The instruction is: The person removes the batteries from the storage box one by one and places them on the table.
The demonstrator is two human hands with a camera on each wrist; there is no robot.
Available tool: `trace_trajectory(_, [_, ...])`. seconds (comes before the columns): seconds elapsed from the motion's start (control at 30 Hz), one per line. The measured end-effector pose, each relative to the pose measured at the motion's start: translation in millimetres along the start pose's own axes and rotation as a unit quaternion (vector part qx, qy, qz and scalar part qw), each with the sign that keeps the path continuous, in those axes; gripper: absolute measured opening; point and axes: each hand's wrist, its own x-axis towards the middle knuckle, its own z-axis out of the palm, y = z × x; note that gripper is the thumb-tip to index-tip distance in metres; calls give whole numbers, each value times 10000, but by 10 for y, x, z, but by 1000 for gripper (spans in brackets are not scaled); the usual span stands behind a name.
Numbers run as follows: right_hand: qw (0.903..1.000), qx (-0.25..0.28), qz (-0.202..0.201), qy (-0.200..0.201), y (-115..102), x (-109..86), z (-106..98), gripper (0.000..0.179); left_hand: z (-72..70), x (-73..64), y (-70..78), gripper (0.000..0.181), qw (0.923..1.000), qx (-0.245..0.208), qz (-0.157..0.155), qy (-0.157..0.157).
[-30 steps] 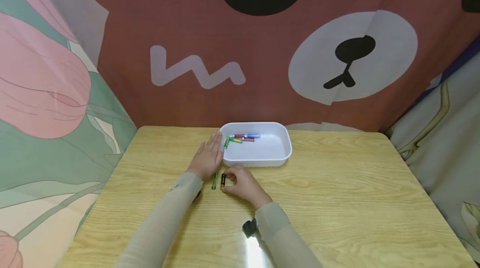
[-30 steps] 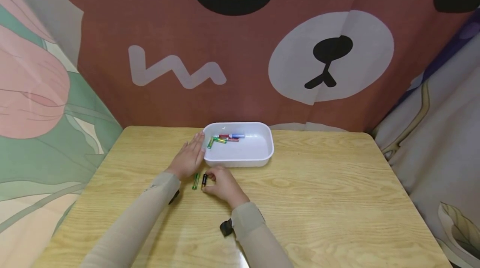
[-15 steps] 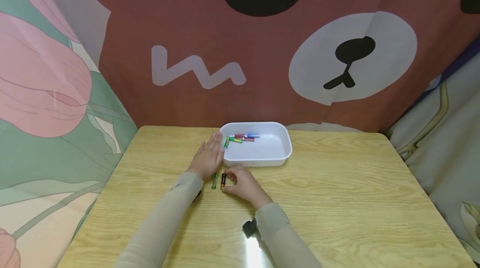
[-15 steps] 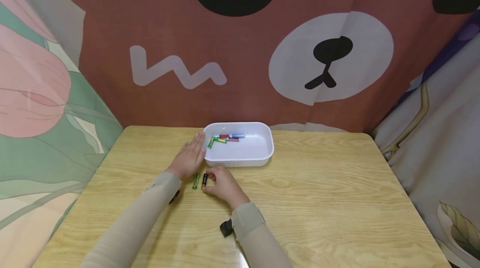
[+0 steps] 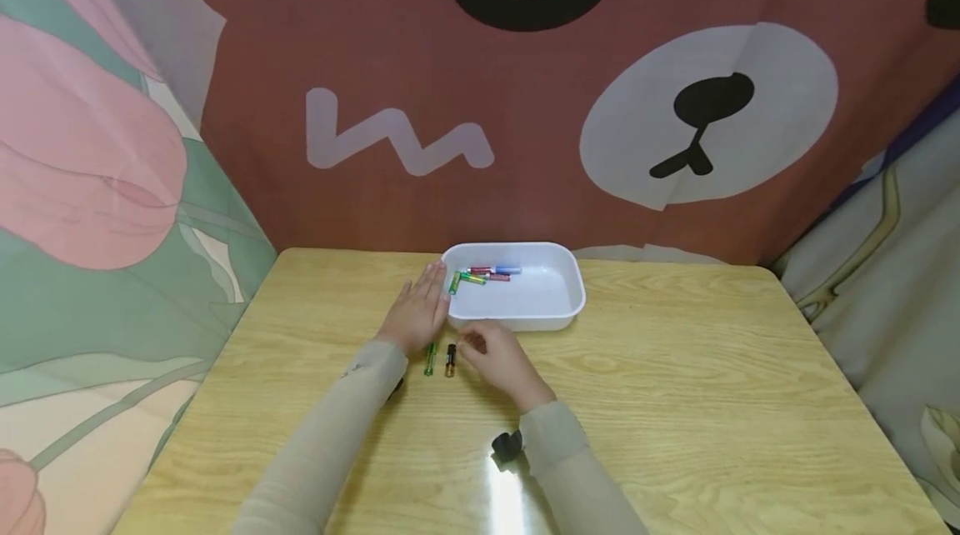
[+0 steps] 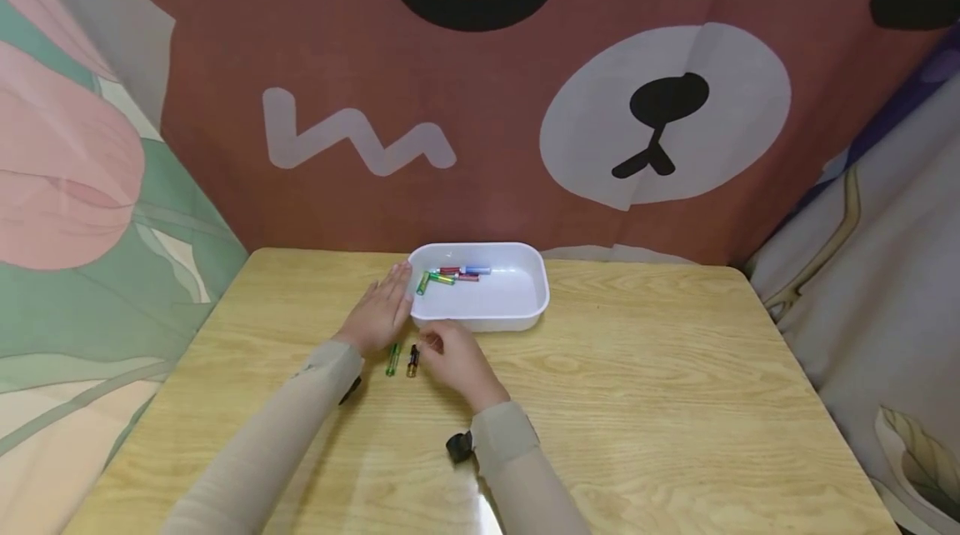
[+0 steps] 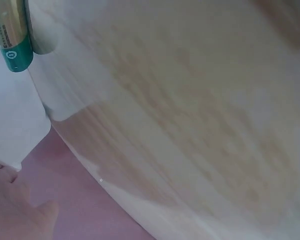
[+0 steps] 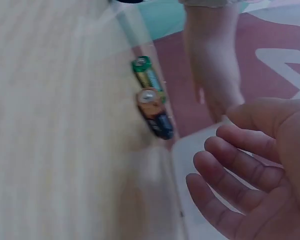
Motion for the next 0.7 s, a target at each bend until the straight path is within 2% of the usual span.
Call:
trace_trajectory(0.3, [9980,41,-370,507,-102,20,-202,15,-5,-11,-11,61,9999,-48,40,81])
trace_trajectory(0.53, [9938,-76,-573,947,-82,88,-309,14,2,-7,-24,61,9999,-74,92,103])
trace_trajectory(0.7, [9913,-223,-695,1093,-79,170,-392,15,22,12,-31,62,10000,-15,64,26])
